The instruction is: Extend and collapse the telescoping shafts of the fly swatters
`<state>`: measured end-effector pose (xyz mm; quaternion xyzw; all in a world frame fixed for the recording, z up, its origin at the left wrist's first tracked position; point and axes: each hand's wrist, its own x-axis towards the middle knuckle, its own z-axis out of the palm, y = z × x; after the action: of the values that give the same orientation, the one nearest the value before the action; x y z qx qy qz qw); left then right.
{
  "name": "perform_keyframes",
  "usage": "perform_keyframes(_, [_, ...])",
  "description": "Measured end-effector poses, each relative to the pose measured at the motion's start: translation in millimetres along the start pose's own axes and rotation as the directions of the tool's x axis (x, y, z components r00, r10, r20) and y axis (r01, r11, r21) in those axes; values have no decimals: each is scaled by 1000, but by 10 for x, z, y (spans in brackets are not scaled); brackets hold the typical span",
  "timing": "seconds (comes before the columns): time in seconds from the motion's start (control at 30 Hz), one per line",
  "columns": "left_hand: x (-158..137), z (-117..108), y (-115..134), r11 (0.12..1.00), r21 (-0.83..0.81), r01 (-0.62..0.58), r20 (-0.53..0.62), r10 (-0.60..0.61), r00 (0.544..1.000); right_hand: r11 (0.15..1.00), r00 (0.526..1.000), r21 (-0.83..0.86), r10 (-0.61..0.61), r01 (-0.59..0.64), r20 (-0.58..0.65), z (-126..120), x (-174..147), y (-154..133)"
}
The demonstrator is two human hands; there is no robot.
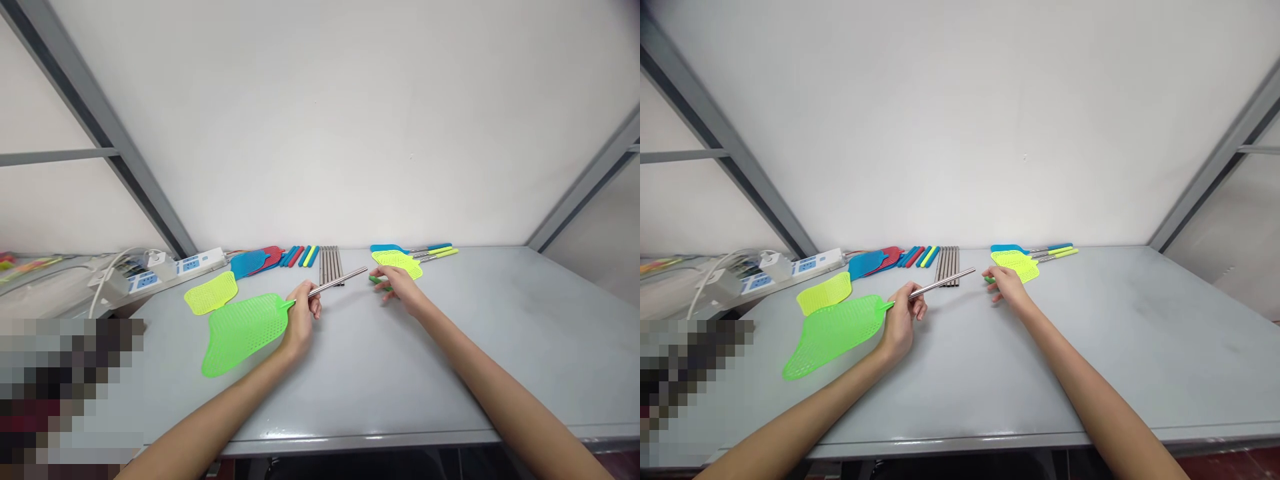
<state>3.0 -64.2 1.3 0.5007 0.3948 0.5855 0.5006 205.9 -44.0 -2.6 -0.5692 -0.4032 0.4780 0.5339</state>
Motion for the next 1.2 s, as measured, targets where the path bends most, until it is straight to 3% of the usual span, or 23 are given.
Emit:
perform_keyframes(0.2, [-8, 13, 20, 1000, -23, 20, 1, -20, 1000, 996, 997, 67, 69, -66, -44, -95, 102, 14])
perform_keyframes(0.43, [-5, 6, 4, 1000, -30, 0, 4, 0, 1000, 966, 968, 183, 144, -182, 205, -14, 9, 12])
perform_keyframes(0.63, [9, 0, -9, 999, -34, -12, -9, 12, 1000, 964, 905, 117, 177, -239, 386, 121, -85, 51])
perform_keyframes(0.93, [5, 10, -6, 999, -36, -17, -19, 16, 1000, 976, 847, -13, 196, -218, 495, 151, -118, 62])
perform_keyframes(1.2, [4, 5, -6, 1000, -26, -18, -26, 17, 1000, 977, 834, -207, 150, -44, 531, 195, -206, 31])
